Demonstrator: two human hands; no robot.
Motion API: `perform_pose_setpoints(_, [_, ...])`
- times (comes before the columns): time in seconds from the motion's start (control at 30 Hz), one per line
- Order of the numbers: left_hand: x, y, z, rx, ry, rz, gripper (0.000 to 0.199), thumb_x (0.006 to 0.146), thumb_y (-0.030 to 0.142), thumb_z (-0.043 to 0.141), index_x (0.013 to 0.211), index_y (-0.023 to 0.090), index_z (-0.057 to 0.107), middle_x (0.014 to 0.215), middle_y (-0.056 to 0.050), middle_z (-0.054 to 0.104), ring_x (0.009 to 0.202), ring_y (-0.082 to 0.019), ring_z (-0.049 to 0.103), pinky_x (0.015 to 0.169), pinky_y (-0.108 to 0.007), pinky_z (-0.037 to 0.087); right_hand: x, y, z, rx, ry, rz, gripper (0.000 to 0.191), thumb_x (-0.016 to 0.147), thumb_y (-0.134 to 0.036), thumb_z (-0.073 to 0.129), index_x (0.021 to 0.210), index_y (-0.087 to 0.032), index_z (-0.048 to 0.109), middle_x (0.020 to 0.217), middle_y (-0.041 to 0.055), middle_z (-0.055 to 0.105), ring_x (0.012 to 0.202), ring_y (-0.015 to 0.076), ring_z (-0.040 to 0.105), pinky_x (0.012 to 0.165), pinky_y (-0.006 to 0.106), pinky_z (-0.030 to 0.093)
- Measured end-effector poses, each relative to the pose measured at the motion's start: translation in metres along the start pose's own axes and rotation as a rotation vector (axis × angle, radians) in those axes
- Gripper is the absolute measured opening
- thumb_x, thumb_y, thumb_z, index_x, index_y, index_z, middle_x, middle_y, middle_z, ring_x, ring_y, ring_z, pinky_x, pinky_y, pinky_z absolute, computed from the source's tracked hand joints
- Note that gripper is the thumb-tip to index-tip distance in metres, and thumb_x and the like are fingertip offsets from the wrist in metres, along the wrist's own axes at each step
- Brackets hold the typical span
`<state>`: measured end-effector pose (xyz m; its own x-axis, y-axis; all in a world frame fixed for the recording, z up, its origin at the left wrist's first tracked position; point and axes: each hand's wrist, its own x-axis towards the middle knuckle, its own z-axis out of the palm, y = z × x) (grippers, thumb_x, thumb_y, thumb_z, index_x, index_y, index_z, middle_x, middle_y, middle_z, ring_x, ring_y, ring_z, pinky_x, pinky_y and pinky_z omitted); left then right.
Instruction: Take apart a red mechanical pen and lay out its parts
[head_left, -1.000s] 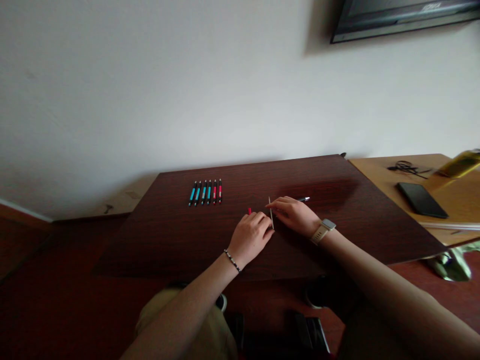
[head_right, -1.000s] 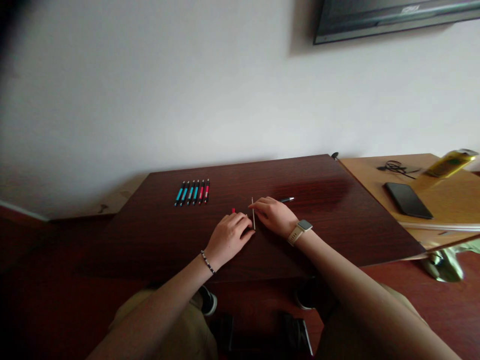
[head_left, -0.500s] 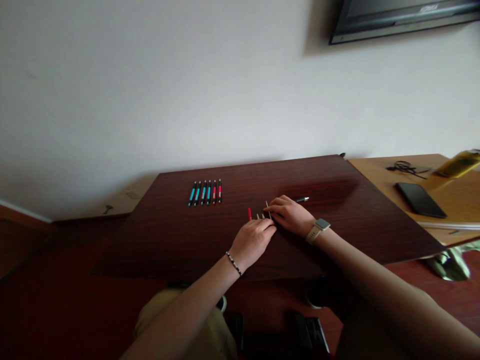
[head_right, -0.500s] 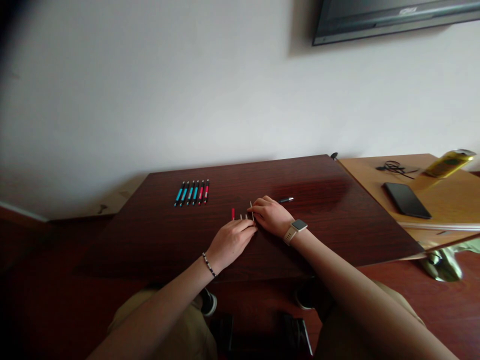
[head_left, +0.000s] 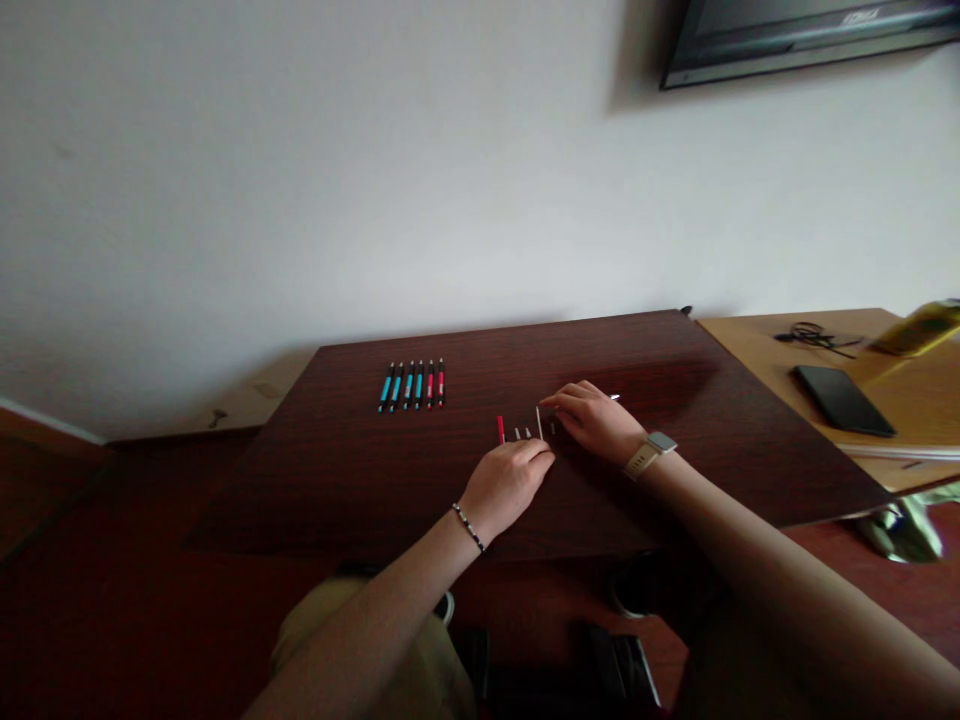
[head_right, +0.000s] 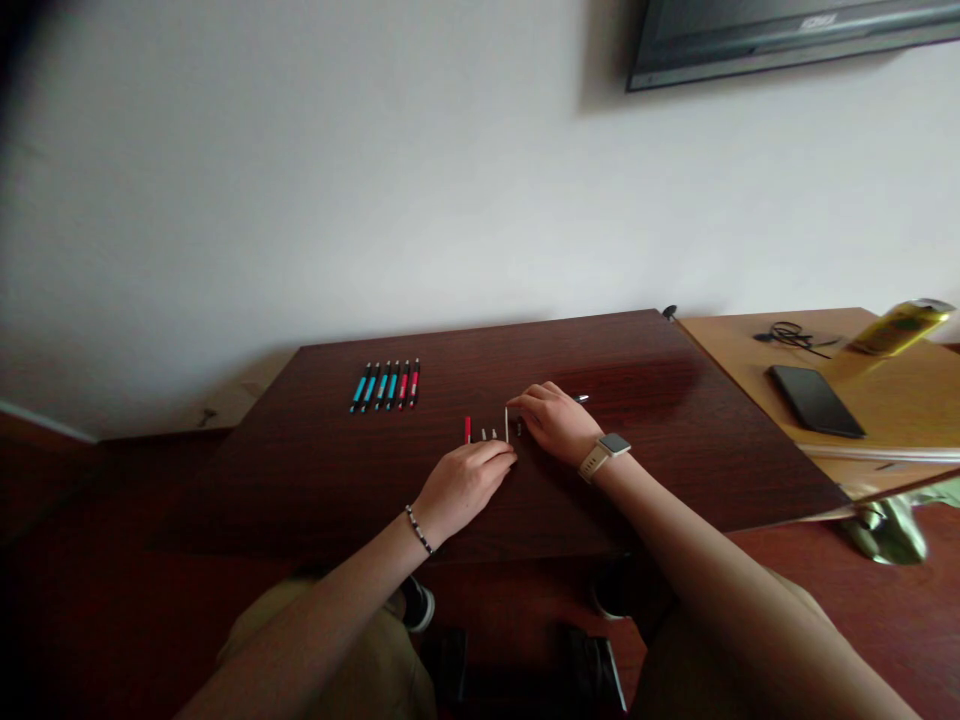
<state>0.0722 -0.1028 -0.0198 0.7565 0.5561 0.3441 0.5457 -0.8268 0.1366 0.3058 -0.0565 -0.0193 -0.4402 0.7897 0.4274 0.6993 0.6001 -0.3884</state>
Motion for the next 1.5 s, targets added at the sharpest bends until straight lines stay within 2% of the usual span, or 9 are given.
perform_pose_setpoints(0.13, [-0.003,-0.003,-0.005,-0.021,0.015,0.008,0.02,0.104,0.015,0.052,0.113,0.018,0.07,0.114,-0.007,0.073,0.105,-0.02,0.071,0.096,-0.037,0.059,-0.004,0.02,-0.013,-0.062,0.048,0.092,0.044,0.09,-0.004,0.052,0.121,-0.024,0.075,0.115,0.0089,0.073,0.109,0.0293,0.062,0.102,0.047,0.052])
perform_pose_setpoints(0.23, [-0.005,-0.008,-0.011,-0.039,0.047,-0.005,0.018,0.105,0.018,0.054,0.11,0.018,0.07,0.113,-0.007,0.073,0.105,-0.021,0.07,0.097,-0.038,0.058,-0.012,0.039,-0.02,-0.127,0.029,0.167,0.044,0.084,-0.002,0.053,0.116,-0.022,0.076,0.114,0.009,0.073,0.108,0.0287,0.063,0.103,0.047,0.051])
perform_pose_setpoints(0.4, [-0.007,-0.016,-0.021,-0.063,0.113,-0.061,0.018,0.105,0.019,0.053,0.107,0.021,0.071,0.112,-0.005,0.074,0.105,-0.02,0.07,0.1,-0.039,0.056,-0.025,0.063,-0.023,-0.22,-0.031,0.263,0.029,0.087,-0.011,0.06,0.107,-0.022,0.077,0.114,0.0099,0.074,0.106,0.0294,0.065,0.102,0.047,0.05])
perform_pose_setpoints(0.53, [-0.006,-0.02,-0.024,-0.071,0.132,-0.098,0.017,0.104,0.017,0.055,0.105,0.022,0.071,0.111,-0.004,0.074,0.102,-0.02,0.069,0.097,-0.04,0.056,-0.026,0.068,-0.021,-0.224,-0.041,0.284,0.019,0.09,-0.017,0.063,0.102,-0.022,0.077,0.11,0.0102,0.074,0.102,0.0285,0.066,0.098,0.044,0.051])
perform_pose_setpoints(0.7, [-0.003,-0.021,-0.027,-0.062,0.142,-0.126,0.015,0.103,0.018,0.056,0.103,0.021,0.071,0.107,-0.004,0.073,0.099,-0.02,0.069,0.093,-0.039,0.056,-0.017,0.052,-0.016,-0.146,-0.041,0.27,0.015,0.095,-0.022,0.063,0.106,-0.023,0.073,0.105,0.0082,0.074,0.096,0.0267,0.068,0.088,0.04,0.053])
perform_pose_setpoints(0.93, [0.003,-0.023,-0.028,-0.072,0.189,-0.217,0.012,0.101,0.02,0.062,0.111,0.022,0.068,0.113,-0.005,0.072,0.103,-0.021,0.068,0.095,-0.038,0.055,-0.003,-0.002,-0.01,0.156,-0.04,0.072,0.018,0.099,-0.024,0.06,0.11,-0.024,0.074,0.109,0.0065,0.074,0.101,0.0235,0.07,0.09,0.037,0.055])
perform_pose_setpoints(1.1, [0.005,-0.025,-0.028,-0.077,0.196,-0.228,0.012,0.1,0.02,0.065,0.111,0.022,0.066,0.112,-0.005,0.071,0.101,-0.021,0.068,0.092,-0.037,0.055,0.001,-0.029,-0.01,0.352,-0.078,0.027,0.019,0.099,-0.029,0.063,0.112,-0.024,0.075,0.107,0.0052,0.076,0.093,0.0202,0.072,0.085,0.033,0.058])
perform_pose_setpoints(1.4, [0.005,-0.025,-0.03,-0.081,0.214,-0.246,0.005,0.102,0.019,0.061,0.105,0.022,0.062,0.105,-0.005,0.07,0.098,-0.021,0.067,0.09,-0.036,0.055,0.002,-0.036,-0.01,0.454,-0.025,0.136,0.023,0.098,-0.037,0.065,0.116,-0.024,0.072,0.106,0.0041,0.079,0.093,0.0207,0.074,0.085,0.034,0.059])
perform_pose_setpoints(1.5, [0.005,-0.026,-0.031,-0.097,0.234,-0.259,0.004,0.103,0.019,0.058,0.105,0.022,0.061,0.104,-0.004,0.069,0.097,-0.02,0.067,0.088,-0.035,0.055,0.002,-0.034,-0.009,0.455,-0.005,0.175,0.022,0.097,-0.04,0.067,0.109,-0.023,0.073,0.101,0.0034,0.079,0.09,0.0209,0.074,0.082,0.034,0.058])
